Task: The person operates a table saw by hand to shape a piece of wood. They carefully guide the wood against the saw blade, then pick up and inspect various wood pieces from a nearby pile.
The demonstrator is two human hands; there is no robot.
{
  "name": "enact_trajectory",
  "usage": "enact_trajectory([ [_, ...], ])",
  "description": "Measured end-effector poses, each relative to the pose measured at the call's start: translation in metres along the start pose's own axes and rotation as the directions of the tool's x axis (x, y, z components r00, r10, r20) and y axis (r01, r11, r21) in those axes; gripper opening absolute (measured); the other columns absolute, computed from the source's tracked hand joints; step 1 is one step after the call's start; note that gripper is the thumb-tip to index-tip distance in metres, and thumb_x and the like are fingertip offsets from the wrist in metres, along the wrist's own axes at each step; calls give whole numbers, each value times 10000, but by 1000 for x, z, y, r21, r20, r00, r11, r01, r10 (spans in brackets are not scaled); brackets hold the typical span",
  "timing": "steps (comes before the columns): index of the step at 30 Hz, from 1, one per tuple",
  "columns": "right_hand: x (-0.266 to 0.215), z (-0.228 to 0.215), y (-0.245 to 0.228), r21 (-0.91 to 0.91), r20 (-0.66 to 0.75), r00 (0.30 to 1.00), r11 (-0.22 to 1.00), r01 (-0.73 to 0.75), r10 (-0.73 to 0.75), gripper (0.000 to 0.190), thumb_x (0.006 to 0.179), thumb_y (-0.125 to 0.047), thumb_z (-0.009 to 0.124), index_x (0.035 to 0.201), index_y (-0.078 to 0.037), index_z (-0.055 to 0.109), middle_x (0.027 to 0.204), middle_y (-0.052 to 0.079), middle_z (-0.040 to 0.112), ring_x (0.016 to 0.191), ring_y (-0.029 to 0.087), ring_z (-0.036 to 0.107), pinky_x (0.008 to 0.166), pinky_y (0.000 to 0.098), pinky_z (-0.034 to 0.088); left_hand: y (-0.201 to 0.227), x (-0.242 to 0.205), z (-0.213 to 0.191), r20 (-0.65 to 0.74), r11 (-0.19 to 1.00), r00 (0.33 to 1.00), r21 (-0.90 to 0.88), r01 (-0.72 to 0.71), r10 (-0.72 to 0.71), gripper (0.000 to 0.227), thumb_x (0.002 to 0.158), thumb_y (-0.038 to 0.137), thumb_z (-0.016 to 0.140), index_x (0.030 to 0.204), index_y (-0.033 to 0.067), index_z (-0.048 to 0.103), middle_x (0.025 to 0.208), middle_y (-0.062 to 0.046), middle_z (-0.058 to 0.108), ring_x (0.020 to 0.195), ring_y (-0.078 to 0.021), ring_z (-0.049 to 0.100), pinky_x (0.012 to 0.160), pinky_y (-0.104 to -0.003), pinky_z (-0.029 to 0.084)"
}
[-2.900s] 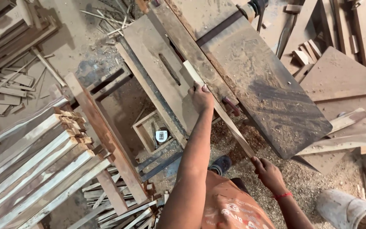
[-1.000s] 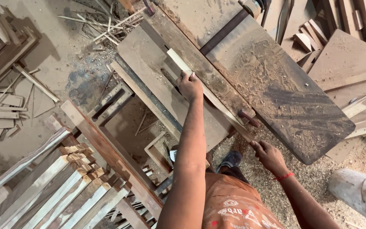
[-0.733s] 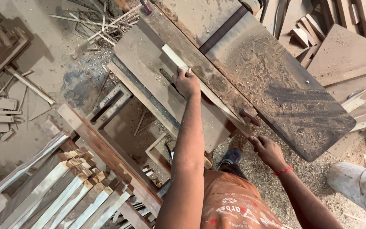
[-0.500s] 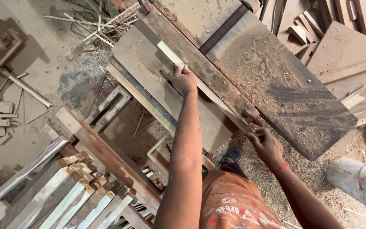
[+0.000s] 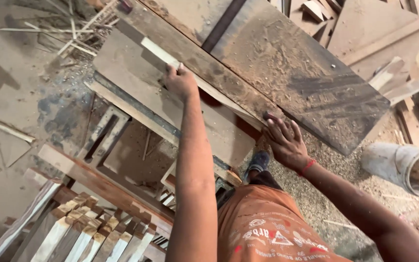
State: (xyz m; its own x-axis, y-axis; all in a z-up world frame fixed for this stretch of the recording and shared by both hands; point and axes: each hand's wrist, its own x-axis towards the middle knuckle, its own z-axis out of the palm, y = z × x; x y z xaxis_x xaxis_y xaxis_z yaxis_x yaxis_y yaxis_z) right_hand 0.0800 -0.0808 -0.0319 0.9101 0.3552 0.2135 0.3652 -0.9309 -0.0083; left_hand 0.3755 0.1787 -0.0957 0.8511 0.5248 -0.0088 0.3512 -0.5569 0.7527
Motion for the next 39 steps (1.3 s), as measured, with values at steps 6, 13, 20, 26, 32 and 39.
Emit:
enact_trajectory([
  [6,16,-1,5,-53,9,991,989,137,-137,462,969,-155,662,1430,-130,643,1548,43,545,1489,221,438,1300,507,145,-2,16,1,-37,999,999,43,-32,34,373,959,231,681,1248,-5,670,1208,-270,605,965,-400,719,770,-454,622],
  [13,31,0,6,75,6,990,987,141,-142,504,986,-196,659,1476,-88,608,1543,89,584,1479,281,459,1290,557,154,-32,54,16,-93,983,979,-29,-183,179,322,968,200,644,1237,28,684,1167,-221,614,923,-337,757,743,-388,675],
  [20,54,-1,2,81,80,988,988,129,-135,542,943,-113,675,1480,-109,597,1575,51,550,1502,234,453,1312,543,146,-15,65,-8,2,985,995,140,-103,104,391,983,325,665,1287,81,685,1140,-127,660,902,-269,784,775,-372,656],
  [26,67,-2,-1,75,166,974,987,145,-156,603,899,-96,658,1495,-79,565,1602,85,519,1510,239,436,1305,542,110,-12,73,-10,52,995,996,70,-72,69,461,1005,304,609,1390,51,581,1195,-126,613,953,-237,785,773,-317,641],
  [32,75,1,-3,122,243,957,984,130,-157,713,834,-121,673,1526,-64,516,1615,95,482,1511,258,415,1284,548,98,-11,83,-10,60,998,997,43,-48,46,452,1003,303,610,1392,74,585,1224,-116,595,974,-219,781,781,-311,636],
  [39,84,5,-10,122,243,960,986,111,-138,670,905,-189,665,1540,-71,486,1639,106,439,1535,270,371,1291,563,115,-16,94,-7,16,994,995,55,-95,94,387,1002,324,646,1314,95,649,1192,-135,609,982,-277,758,773,-383,639],
])
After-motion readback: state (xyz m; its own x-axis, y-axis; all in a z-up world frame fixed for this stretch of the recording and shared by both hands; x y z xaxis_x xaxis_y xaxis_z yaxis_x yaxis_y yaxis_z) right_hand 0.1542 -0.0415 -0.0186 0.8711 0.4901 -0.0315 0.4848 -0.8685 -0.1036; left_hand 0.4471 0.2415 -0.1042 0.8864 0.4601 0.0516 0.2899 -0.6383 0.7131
